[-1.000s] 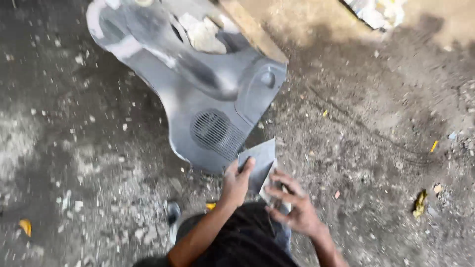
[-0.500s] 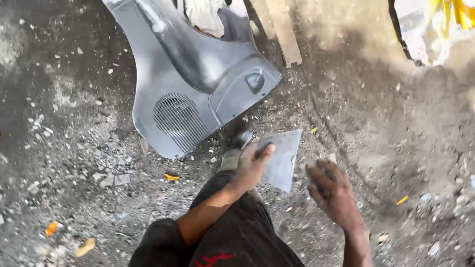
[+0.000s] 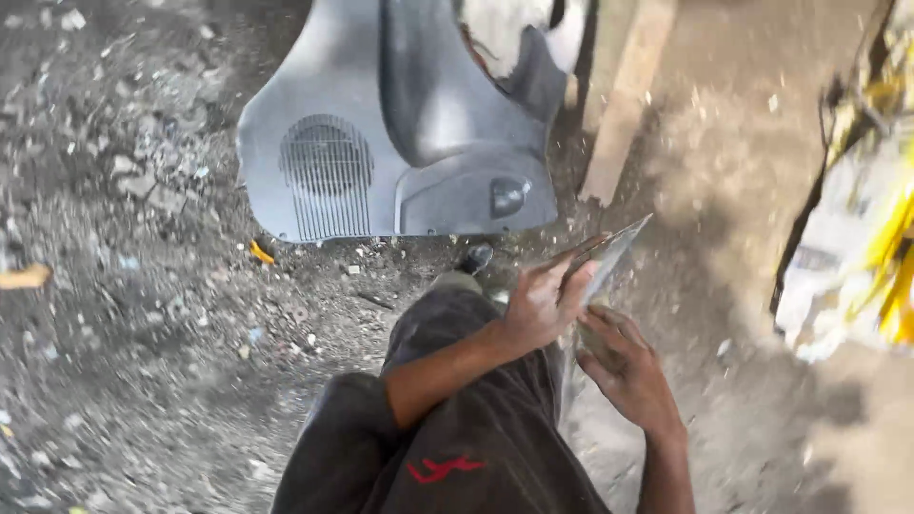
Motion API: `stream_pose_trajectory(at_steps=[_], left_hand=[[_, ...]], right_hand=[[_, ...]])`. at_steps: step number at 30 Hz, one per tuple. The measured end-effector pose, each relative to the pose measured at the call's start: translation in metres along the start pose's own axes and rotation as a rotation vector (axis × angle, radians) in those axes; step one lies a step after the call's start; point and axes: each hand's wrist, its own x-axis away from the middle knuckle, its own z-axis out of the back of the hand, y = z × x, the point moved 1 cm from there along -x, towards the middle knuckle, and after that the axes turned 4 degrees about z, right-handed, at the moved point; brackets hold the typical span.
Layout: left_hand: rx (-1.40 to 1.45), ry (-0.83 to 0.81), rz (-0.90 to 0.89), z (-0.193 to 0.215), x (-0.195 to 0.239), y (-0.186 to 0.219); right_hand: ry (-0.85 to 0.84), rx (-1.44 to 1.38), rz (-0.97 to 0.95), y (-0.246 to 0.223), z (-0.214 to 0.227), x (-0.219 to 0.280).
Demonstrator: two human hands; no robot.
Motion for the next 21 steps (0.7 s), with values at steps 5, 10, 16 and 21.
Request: stream_pose_trajectory(at_steps=[5,10,16,21], left_hand=[[-0.142,0.345,0.228,-0.003,-0.007,-0.085],[0.561,0.611,0.183,0.001,0.001,-0.094],[0.25,0.803,0.195,0.036,0.014,-0.075],[-0.059,0.873,0.264,0.056,0.011,-0.063]], right_hand=[[-0.086,0.119,0.513,-0.005,0.046,-0.06],[-0.407,0.232,0.764,0.009,0.078,-0.135],[-0.633,0.692,1.051,-0.039,0.088,-0.201],[-0.709,0.77,1.38,-0.095,0.052,-0.225]])
